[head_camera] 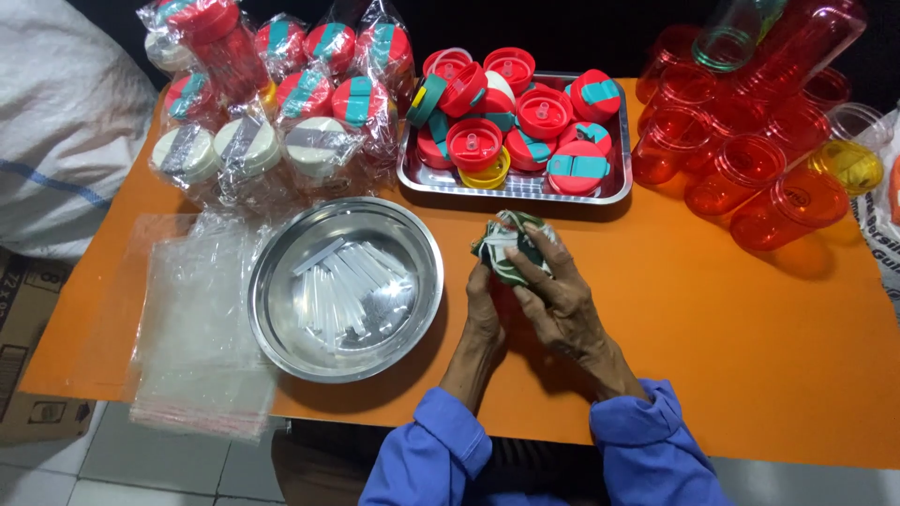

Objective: Cleaning a plastic cup with a cloth and inserting a straw into a lid.

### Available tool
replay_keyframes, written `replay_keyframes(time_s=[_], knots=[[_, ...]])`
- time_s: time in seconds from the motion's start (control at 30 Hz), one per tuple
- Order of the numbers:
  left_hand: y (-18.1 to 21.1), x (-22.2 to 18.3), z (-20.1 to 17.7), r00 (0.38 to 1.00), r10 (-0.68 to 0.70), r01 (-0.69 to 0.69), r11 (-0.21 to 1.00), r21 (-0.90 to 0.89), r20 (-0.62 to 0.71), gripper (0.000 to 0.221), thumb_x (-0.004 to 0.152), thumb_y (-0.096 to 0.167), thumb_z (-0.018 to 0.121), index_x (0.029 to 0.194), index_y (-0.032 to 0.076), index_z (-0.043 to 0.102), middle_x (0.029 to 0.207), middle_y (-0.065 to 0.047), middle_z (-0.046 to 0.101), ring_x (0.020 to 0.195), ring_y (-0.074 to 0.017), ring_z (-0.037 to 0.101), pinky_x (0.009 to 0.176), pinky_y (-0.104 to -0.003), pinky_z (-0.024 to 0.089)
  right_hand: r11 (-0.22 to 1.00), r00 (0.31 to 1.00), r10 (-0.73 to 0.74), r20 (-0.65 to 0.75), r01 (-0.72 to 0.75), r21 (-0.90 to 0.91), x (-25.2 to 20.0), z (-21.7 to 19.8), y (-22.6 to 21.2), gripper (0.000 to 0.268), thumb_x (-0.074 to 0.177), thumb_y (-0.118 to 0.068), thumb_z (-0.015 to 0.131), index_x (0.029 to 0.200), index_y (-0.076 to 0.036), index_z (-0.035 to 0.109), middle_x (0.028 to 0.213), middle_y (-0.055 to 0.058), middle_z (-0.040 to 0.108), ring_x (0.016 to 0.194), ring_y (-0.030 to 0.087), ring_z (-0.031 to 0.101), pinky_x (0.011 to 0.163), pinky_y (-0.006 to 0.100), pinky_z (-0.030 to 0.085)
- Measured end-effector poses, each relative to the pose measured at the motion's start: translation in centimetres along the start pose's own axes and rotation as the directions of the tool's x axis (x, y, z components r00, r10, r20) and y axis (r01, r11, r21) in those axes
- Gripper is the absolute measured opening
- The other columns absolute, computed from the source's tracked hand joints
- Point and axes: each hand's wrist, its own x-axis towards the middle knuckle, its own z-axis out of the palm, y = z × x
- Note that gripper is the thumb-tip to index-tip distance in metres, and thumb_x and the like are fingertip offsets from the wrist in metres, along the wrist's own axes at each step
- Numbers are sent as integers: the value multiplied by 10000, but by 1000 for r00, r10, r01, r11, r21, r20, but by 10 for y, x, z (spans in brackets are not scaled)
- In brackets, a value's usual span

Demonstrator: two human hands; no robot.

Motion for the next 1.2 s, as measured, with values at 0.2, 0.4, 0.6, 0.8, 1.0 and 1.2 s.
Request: replay_keyframes(time_s=[0.2,0.4,0.6,0.8,1.0,1.2], knots=[[-36,20,-30,983,-79,60,992,114,167,369,868,290,783,1130,51,682,927,-151,718,828,-211,732,734,-357,640,977,988,132,-81,-116,178,4,-19,12,436,1044,-258,519,1433,-83,610,1550,209,456,1452,404,419,1230,524,288],[6,-11,18,981,-115,68,960,273,159,431,817,321,792,1171,109,669,972,-128,714,870,-231,709,767,-411,617,562,744,663,87,-571,598,13,-17,5,504,1083,-422,401,1207,-55,724,1165,214,696,1086,304,678,1086,504,468],[6,-12,17,998,17,-21,997,81,54,450,882,435,641,1248,173,616,1080,-83,681,990,-182,666,864,-368,580,350,559,771,306,-773,529,-1,1,29,603,1107,-498,403,920,-47,758,884,151,719,811,268,693,814,396,599],[-13,9,-14,954,295,-289,875,388,44,398,915,367,700,1229,139,607,1031,-63,627,1017,-120,578,935,-343,530,231,437,819,372,-844,483,5,-12,4,636,1076,-525,491,707,-35,659,648,158,621,552,256,633,561,380,600],[-9,2,-5,952,306,-276,872,404,-11,439,912,432,677,1242,150,616,1038,-52,616,1012,-133,558,972,-360,480,57,309,833,458,-873,485,9,-16,-10,644,1012,-574,516,921,43,678,780,303,716,646,385,749,593,485,651],[-9,6,-10,954,230,-172,946,277,-195,414,869,403,750,1159,154,591,975,-54,597,919,-153,604,813,-348,559,355,408,837,364,-912,207,-2,-22,3,753,1066,-552,386,730,54,681,594,279,687,474,331,698,497,416,600]])
